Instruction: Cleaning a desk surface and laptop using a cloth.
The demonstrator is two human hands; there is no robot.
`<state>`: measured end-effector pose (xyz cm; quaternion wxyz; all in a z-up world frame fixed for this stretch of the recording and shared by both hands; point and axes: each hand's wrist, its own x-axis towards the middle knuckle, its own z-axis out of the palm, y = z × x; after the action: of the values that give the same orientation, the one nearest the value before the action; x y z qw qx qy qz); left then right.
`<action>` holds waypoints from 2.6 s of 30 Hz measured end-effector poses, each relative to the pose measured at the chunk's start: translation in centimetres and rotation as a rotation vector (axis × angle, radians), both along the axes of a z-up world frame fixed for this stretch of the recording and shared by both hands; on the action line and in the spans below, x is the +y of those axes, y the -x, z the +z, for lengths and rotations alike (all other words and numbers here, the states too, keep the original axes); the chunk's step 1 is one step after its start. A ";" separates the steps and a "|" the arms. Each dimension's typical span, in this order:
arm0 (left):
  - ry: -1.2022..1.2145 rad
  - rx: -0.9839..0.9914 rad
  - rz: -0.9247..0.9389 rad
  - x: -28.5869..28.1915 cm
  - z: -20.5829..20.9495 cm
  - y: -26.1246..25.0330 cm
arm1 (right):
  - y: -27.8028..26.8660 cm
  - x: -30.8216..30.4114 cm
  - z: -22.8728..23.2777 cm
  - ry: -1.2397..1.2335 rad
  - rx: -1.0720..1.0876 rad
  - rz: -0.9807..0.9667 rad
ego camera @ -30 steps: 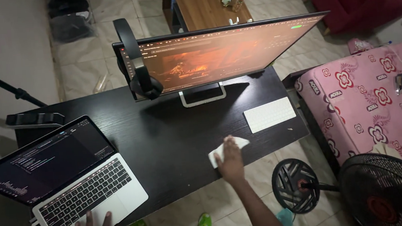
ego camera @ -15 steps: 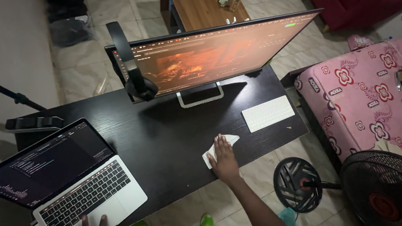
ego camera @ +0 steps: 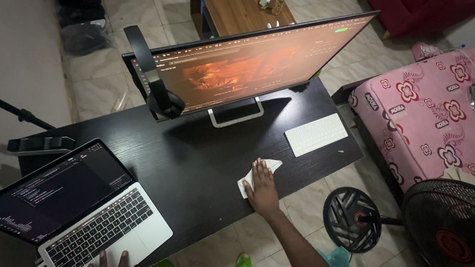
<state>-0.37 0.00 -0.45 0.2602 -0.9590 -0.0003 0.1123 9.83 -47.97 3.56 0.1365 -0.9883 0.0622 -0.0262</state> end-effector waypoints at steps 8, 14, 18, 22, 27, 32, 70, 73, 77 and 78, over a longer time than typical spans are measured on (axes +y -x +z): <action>-0.056 0.018 0.018 -1.4 1.9 -0.3 | -0.4 -0.9 -1.0 -0.014 -0.011 0.017; 0.664 -0.375 0.124 -5.6 4.4 -2.6 | -5.6 -3.9 -3.1 0.082 0.016 -0.365; 0.734 -0.361 0.099 -10.1 4.9 -5.0 | -7.0 -2.0 -2.8 0.189 0.046 -0.114; 0.843 -0.342 0.014 -14.0 5.5 -6.8 | -3.1 -1.0 -1.4 0.198 0.059 0.275; 0.812 -0.253 -0.163 -18.3 2.6 -7.7 | 1.6 -6.0 0.5 0.049 0.063 0.322; 0.768 -0.207 -0.369 -20.9 -2.7 -9.9 | -0.9 -10.5 -3.1 0.080 -0.127 0.228; 0.629 -0.369 -0.099 -20.3 4.4 -10.0 | -5.5 -9.5 0.1 -0.044 -0.018 0.111; 0.599 -0.348 -0.091 -20.6 5.1 -10.1 | -11.0 -7.3 -2.9 0.119 -0.010 0.068; 0.608 -0.371 -0.112 -20.9 5.3 -9.5 | -13.0 -1.3 -1.2 0.017 -0.007 0.073; 0.625 -0.396 -0.117 -21.0 5.3 -9.5 | -13.3 0.4 -1.0 0.110 0.118 0.090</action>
<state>9.11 -20.98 4.83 -0.0444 -0.9937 0.0383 -0.0958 23.12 -47.60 2.57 0.0793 -0.9960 0.0242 0.0347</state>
